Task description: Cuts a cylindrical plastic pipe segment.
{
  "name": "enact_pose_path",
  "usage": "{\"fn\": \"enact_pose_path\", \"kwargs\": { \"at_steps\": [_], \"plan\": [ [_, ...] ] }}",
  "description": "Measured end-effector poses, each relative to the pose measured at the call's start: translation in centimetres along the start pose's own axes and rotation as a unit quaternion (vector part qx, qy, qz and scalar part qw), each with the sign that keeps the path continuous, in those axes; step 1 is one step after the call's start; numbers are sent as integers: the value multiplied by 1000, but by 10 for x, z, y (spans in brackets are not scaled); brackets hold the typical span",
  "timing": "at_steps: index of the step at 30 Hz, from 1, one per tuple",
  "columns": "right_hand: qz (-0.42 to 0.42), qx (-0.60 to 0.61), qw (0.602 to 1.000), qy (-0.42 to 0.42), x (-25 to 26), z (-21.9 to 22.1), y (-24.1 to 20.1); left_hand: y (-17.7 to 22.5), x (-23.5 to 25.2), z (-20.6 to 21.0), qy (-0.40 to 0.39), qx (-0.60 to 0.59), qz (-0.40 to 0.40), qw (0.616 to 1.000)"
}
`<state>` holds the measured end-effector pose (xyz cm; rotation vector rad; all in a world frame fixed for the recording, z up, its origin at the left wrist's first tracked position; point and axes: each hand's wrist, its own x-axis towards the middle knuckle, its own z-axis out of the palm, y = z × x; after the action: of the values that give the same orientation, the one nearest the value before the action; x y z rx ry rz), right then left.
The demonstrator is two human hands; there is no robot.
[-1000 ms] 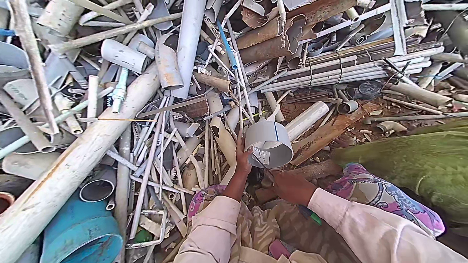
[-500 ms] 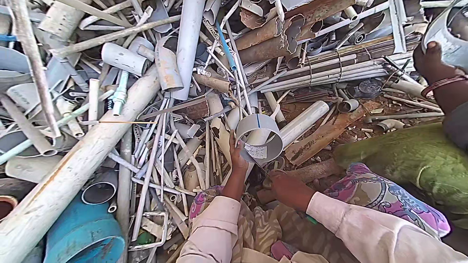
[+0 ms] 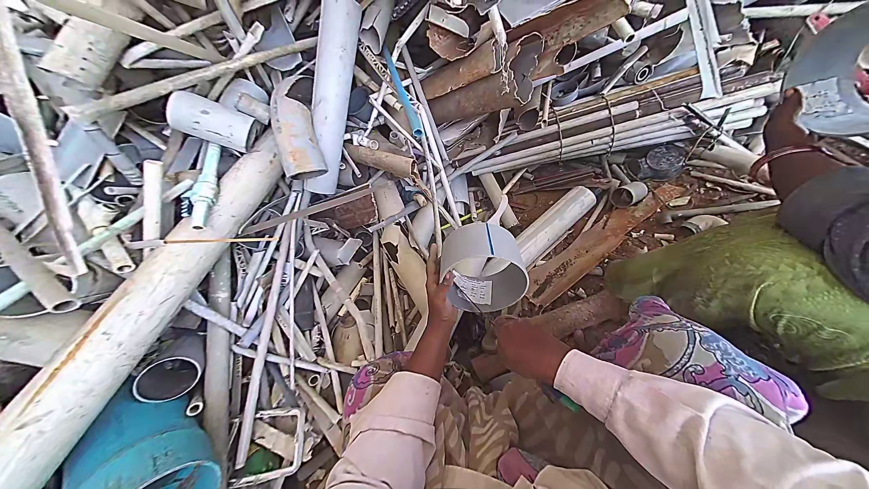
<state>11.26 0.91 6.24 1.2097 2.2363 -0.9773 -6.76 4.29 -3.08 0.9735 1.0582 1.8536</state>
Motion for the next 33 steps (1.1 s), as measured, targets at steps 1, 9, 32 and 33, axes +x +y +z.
{"fn": "enact_pose_path", "kwargs": {
  "at_steps": [1, 9, 32, 33],
  "plan": [
    [6, 0, 1000, 0, 0, 1, -2, 0, -1, 2, 7, -4, 1, 1000],
    [1, 1, 1000, 3, 3, 8, -8, 2, 3, 0, 53, 0, 17, 998],
    [-17, 13, 1000, 3, 6, 8, -4, 4, 1, 4, 34, 21, 15, 999],
    [-22, 10, 1000, 2, 7, 6, -3, 5, 2, 2, 31, 23, 14, 999]
  ]
}}
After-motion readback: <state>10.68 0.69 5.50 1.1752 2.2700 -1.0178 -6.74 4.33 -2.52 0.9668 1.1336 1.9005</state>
